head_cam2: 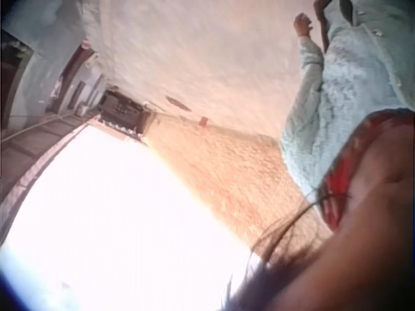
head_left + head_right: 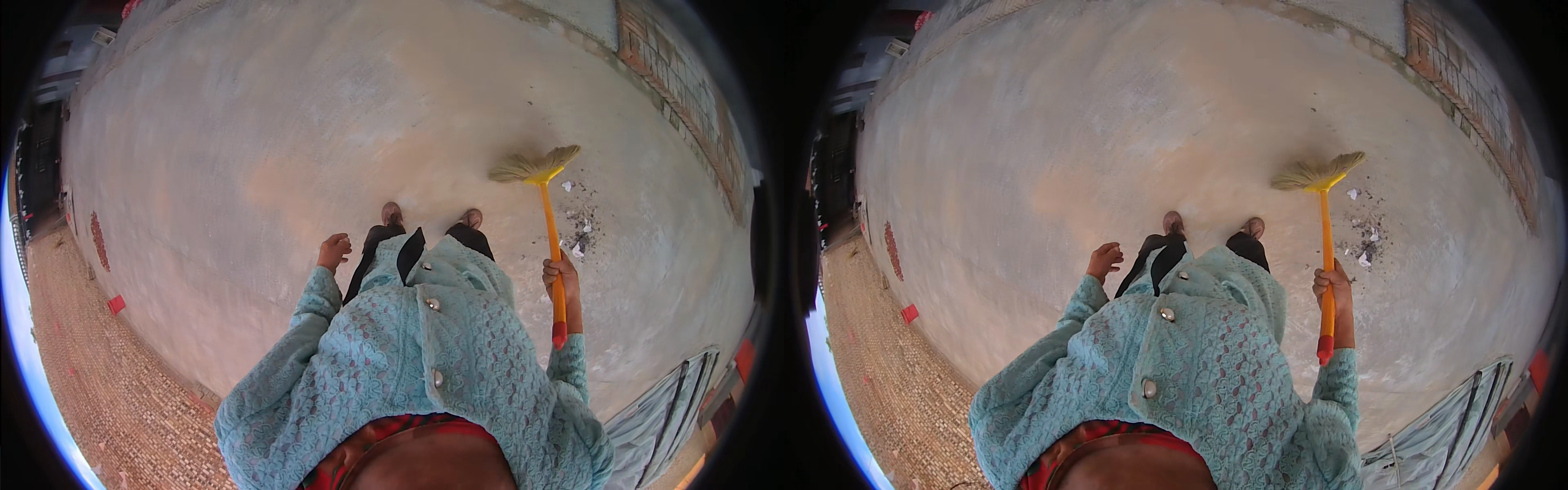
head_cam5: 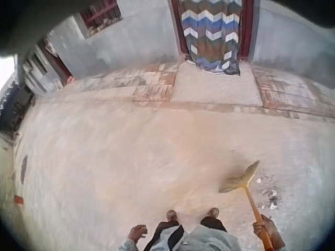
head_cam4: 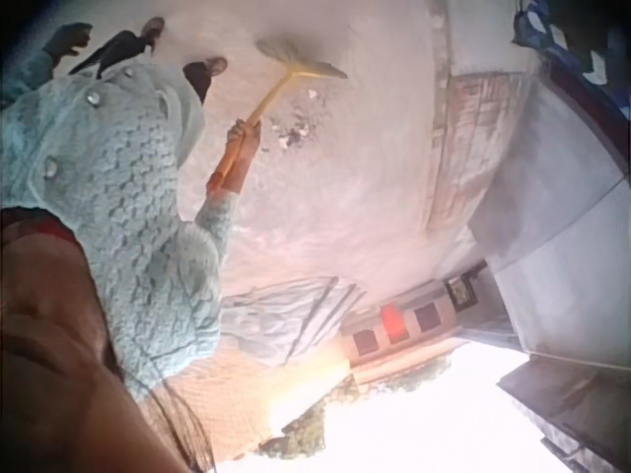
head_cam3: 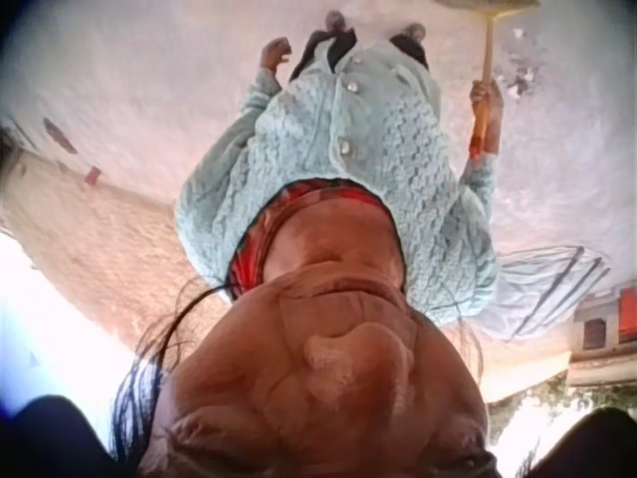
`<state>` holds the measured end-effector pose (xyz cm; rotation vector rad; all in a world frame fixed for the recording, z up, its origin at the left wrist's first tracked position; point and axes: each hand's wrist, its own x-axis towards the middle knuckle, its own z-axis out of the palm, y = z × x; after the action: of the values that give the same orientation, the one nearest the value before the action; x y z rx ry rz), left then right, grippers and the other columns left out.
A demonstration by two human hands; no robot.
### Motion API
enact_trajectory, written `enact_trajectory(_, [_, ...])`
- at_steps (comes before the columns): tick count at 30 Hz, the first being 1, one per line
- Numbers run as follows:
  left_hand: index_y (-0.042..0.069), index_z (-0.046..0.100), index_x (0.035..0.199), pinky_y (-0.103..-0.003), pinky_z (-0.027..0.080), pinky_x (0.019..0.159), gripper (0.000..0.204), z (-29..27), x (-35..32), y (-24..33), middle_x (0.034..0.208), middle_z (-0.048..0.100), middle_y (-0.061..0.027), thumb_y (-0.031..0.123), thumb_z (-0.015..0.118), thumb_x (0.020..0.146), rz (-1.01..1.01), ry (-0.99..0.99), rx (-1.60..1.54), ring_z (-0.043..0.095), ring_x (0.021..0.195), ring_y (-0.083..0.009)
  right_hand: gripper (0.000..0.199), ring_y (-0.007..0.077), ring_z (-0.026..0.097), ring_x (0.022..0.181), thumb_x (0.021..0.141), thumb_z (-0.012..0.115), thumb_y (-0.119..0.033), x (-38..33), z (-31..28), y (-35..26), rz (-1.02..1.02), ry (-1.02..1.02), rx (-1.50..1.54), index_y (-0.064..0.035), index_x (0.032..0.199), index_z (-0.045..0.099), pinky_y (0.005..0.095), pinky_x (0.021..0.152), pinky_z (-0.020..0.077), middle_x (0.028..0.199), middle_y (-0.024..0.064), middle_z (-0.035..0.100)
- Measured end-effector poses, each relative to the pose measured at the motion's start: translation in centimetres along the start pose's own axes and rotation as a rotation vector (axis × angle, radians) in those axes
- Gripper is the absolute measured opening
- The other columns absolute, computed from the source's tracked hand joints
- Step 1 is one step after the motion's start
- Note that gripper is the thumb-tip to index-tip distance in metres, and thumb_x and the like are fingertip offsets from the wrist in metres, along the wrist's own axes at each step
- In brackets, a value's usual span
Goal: The person sweeps a concrete outdoor area using a yellow broom. They gather scattered debris and dust into a pile, moving back and forth across the surface. The person occasionally pauses to adjust their position or touch their face.
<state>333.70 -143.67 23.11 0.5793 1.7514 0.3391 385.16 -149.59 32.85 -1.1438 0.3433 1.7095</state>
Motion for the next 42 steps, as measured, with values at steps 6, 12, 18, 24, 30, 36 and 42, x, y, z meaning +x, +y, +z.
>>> enact_trajectory(6, [0.007,0.05,0.103,-0.029,0.043,0.054,0.033,1.4,-1.0,0.8,0.08,0.056,-0.0043,0.026,0.051,0.076,-0.033,0.007,0.052,0.055,0.07,-0.0143,0.059,0.0047,0.035,0.046,0.067,0.042,0.006,-1.3,2.8,-1.8,-0.124,-0.052,-0.047,-0.0165,0.12,0.029,0.0141,0.038,0.0319,0.064,0.0014,0.036])
enact_trajectory(12, [0.006,0.054,0.095,-0.028,0.043,0.048,0.027,0.8,-3.1,0.6,0.072,0.055,-0.0027,0.022,0.052,0.073,-0.06,0.142,-0.038,0.054,0.061,-0.0125,0.066,0.0046,0.034,0.045,0.064,0.044,0.006,2.7,7.6,-3.0,0.012,-0.313,-0.107,-0.0153,0.123,0.025,0.0137,0.038,0.0302,0.067,0.0033,0.037])
enact_trajectory(18, [0.007,0.055,0.095,-0.029,0.043,0.05,0.027,-0.3,-1.4,1.4,0.073,0.055,-0.003,0.022,0.052,0.073,-0.085,0.163,-0.1,0.054,0.063,-0.0132,0.064,0.0045,0.034,0.046,0.066,0.044,0.006,10.7,18.5,-0.6,0.201,-0.448,-0.222,-0.0129,0.123,0.024,0.0141,0.039,0.0302,0.071,0.0057,0.039])
enact_trajectory(24, [0.008,0.052,0.098,-0.031,0.044,0.052,0.029,-1.8,6.3,4.8,0.075,0.056,-0.0035,0.023,0.051,0.074,-0.116,0.07,-0.144,0.055,0.065,-0.0145,0.068,0.0047,0.036,0.046,0.064,0.045,0.004,17.4,28.8,3.5,0.379,-0.578,-0.521,-0.0121,0.125,0.02,0.0151,0.038,0.0301,0.073,0.0064,0.042])
enact_trajectory(30, [0.007,0.051,0.101,-0.029,0.043,0.053,0.031,-3.8,13.0,12.3,0.077,0.056,-0.0029,0.024,0.05,0.075,-0.053,-0.018,-0.18,0.055,0.068,-0.0136,0.055,0.0085,0.043,0.046,0.065,0.049,0.002,24.2,36.7,7.6,0.415,-0.504,-0.754,-0.0063,0.118,0.035,0.0202,0.038,0.0348,0.064,0.0051,0.046])
enact_trajectory(36, [0.008,0.048,0.105,-0.028,0.044,0.058,0.034,-7.4,13.9,16.7,0.082,0.056,-0.0039,0.025,0.05,0.077,0.021,-0.011,-0.128,0.055,0.073,-0.0141,0.012,0.0093,0.042,0.043,0.07,0.046,0.002,28.7,38.3,7.5,0.555,-0.394,-0.518,-0.0018,0.08,0.041,0.0192,0.037,0.0348,0.059,0.006,0.044])
enact_trajectory(42, [0.006,0.051,0.101,-0.029,0.044,0.053,0.031,-7.6,11.5,15.1,0.079,0.056,-0.0041,0.023,0.05,0.075,-0.073,0.081,-0.152,0.055,0.068,-0.0136,0.015,0.0084,0.042,0.047,0.074,0.042,0.0,28.9,24.9,-3.1,0.352,-0.224,0.056,0.0081,0.085,0.037,0.0141,0.039,0.0386,0.073,0.0122,0.043])
